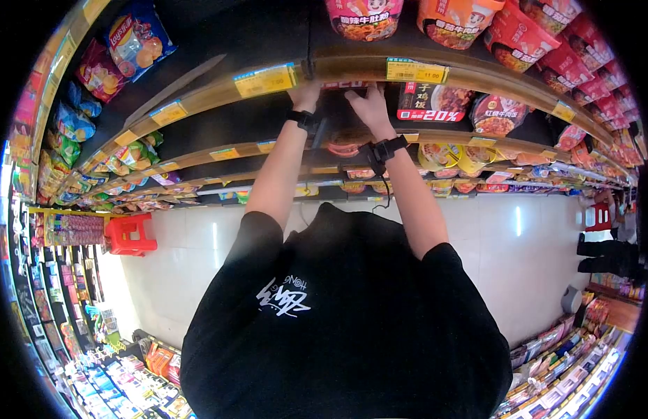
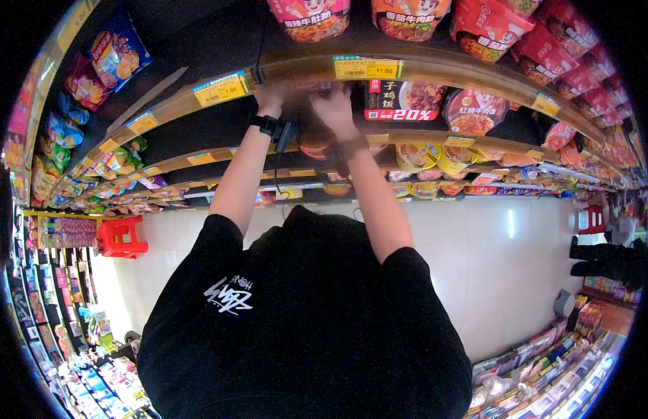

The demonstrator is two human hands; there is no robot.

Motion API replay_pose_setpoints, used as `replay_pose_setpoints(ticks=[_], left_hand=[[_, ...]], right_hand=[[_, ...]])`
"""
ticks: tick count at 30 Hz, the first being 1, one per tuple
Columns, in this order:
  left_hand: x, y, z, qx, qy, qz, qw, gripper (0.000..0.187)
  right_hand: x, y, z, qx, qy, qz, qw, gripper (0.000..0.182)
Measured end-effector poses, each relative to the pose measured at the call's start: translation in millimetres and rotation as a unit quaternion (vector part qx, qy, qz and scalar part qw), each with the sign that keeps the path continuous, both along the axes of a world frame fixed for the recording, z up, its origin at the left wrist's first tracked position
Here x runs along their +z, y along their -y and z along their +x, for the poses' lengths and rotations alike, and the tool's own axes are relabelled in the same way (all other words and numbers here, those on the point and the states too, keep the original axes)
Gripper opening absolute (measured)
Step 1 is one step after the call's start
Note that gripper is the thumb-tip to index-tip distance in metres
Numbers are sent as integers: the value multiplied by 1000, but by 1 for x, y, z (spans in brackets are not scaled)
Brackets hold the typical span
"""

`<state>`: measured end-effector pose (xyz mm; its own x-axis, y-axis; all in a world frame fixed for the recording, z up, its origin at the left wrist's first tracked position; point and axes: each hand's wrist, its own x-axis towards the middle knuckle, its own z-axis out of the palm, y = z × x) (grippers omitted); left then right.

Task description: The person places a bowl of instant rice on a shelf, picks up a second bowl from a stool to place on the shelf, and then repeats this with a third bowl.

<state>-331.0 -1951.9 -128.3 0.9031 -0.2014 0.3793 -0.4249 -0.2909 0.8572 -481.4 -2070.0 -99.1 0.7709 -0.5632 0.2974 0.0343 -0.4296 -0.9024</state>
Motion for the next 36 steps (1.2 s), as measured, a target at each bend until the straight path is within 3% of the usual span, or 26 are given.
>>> replay_pose_setpoints(ticks=[5,8,11,14,15,20,23,25,27,29,33,36], left_hand=[[-37,5,33,33,59,185,980,49],[-35,7,34,36,47,141,988,50],[11,-3,-3,0,24,161,987,53],[-15,-7,20,56,86,149,983,56],[-13,-9,21,54,71,149,985,57],[-18,-11,35,51,75,179,980,65],[-61,-4,59,43,15,91,995,70],[-49,-10,51,-5,6,31,999,72],[-29,-12,36,11,-1,18,1000,71],[-2,-4,14,90,-7,52,995,69],[12,-19,6,33,27,98,994,62],[11,-23,1,10,34,107,994,56]], right_hand=[[20,-9,-11,3,-21,44,999,69],[7,-6,-7,4,4,45,999,69],[4,0,-9,38,12,69,997,70],[-23,11,0,2,-8,55,998,72],[-9,10,-9,-2,-62,44,997,73],[-3,10,-20,-12,-62,69,996,69],[-2,13,-16,-16,-72,69,995,66],[-4,12,-13,-23,-69,61,995,65],[-6,9,-10,-35,-61,48,996,65],[-3,6,-11,-59,-77,26,995,65],[15,8,-15,-58,-119,55,990,66],[15,8,-18,-55,-67,73,994,67]])
